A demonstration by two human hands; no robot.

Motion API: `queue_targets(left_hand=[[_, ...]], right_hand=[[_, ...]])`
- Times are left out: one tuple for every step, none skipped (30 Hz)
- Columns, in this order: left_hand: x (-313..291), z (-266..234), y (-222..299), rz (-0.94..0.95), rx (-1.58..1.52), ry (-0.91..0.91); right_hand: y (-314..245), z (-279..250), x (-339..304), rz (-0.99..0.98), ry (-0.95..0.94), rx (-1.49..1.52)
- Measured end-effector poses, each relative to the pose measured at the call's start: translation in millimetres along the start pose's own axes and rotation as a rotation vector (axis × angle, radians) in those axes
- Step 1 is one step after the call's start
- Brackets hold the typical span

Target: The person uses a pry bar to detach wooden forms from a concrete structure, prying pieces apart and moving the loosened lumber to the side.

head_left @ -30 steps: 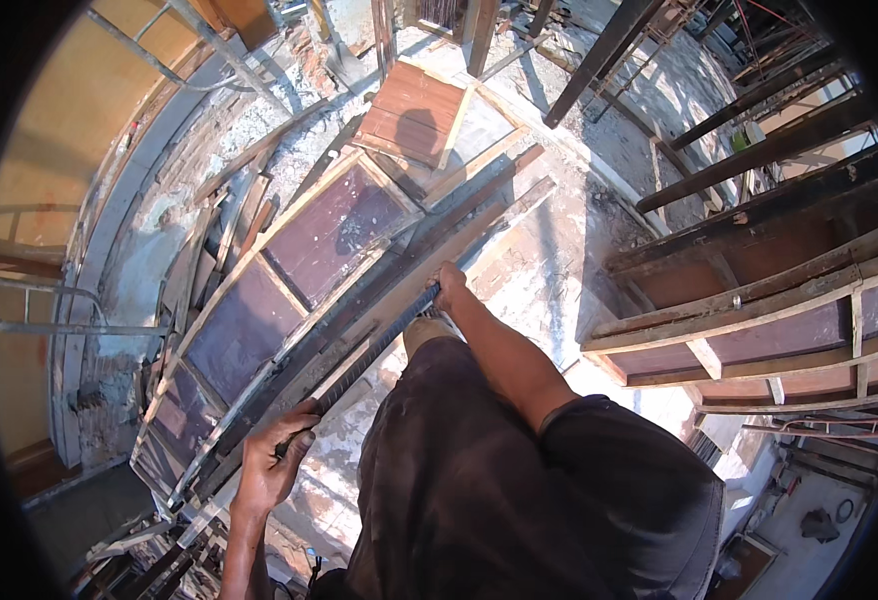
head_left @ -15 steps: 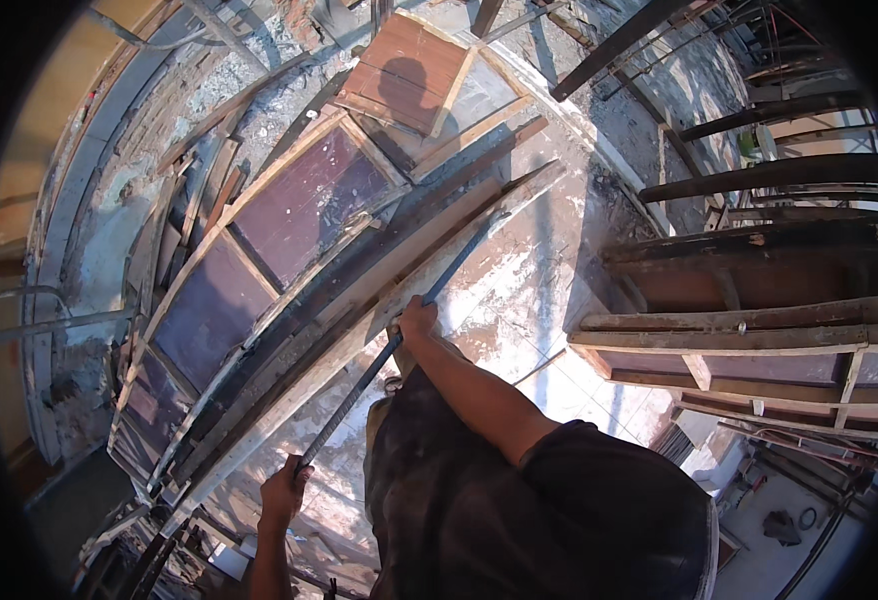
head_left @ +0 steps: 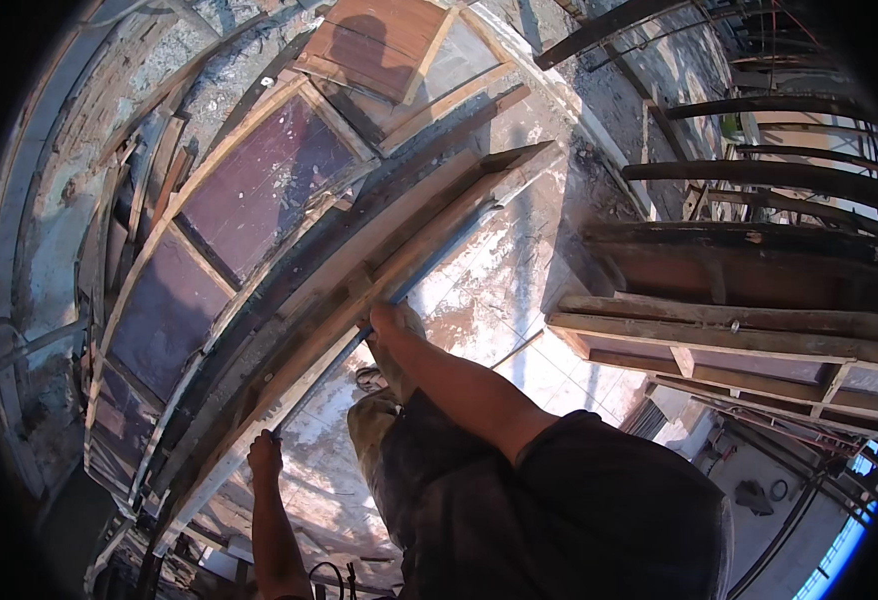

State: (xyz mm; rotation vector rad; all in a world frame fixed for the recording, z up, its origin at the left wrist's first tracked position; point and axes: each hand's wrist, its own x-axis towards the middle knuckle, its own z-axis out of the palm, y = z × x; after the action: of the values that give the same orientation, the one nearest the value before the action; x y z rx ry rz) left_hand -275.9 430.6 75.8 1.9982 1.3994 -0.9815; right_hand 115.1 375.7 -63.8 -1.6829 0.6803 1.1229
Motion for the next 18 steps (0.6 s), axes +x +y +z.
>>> queue_targets(left_hand=[[2.9,-1.4,4.9,-0.01,0.008,-0.009],[-3.4,-0.8,2.3,0.006,0.011,0.002],[-12.8,-1.4,-3.5,0.018,0.017,0.015],[-30.0,-6.5,-22.3,0.001,0.029,0.038],[-42.5,-15.1,-15.2,0.008,0.035,-0.017],[-56.6,-26.7,6.8,0.033,0.029,-0.067],[-79.1,-38.8,18.8,0.096,0.029,0.001],[-105.2,-52.7,22.8,0.134,0.043,0.067],[-124.4,-64.9,37.6,0.082,0.023,0.097],[-139.0,-73.7,48.8,0.029,0.004,0.121],[-142.4,-69.0,53.9,0.025,0.019,0.141],[-136.5,-65.9,56.5,0.028,0.006,0.119],[-137.1,-66.1,53.0,0.047,0.029,0.146],[-141.6,-66.5,49.0,0.066,0.052,0.163],[-149.9,-74.0,45.6,0.062,0.057,0.201],[-160.0,-81.9,37.1,0.06,0.06,0.238],[-178.7,-87.2,6.5,0.021,0.05,0.262],[-197.3,-92.8,-11.1,-0.081,0.019,0.276]], right_hand=[[-5.9,-5.4,1.0,0.076,-0.063,0.045],[-8.1,-9.6,-5.2,0.153,-0.102,0.075],[-10.7,-10.8,-15.1,0.228,-0.135,0.096],[-16.0,1.7,-39.6,0.355,-0.192,0.078],[-16.1,-10.2,-45.8,0.33,-0.201,0.178],[-15.1,-33.1,-47.7,0.282,-0.202,0.276],[-21.4,-42.7,-50.4,0.243,-0.225,0.372],[-31.8,-38.0,-60.7,0.265,-0.172,0.368],[-42.6,-30.2,-76.5,0.295,-0.128,0.36],[-50.0,-28.0,-88.5,0.329,-0.079,0.35],[-55.3,-31.2,-90.0,0.326,-0.067,0.426],[-59.0,-30.9,-87.7,0.326,-0.072,0.426],[-61.6,-31.4,-86.3,0.326,-0.076,0.426],[-56.9,-35.8,-88.2,0.332,-0.07,0.423],[-60.5,-38.5,-96.3,0.286,-0.115,0.397],[-58.4,-43.3,-109.7,0.283,-0.171,0.409],[-55.5,-29.9,-154.4,0.316,-0.257,0.415],[-57.8,-27.4,-193.5,0.344,-0.313,0.433]])
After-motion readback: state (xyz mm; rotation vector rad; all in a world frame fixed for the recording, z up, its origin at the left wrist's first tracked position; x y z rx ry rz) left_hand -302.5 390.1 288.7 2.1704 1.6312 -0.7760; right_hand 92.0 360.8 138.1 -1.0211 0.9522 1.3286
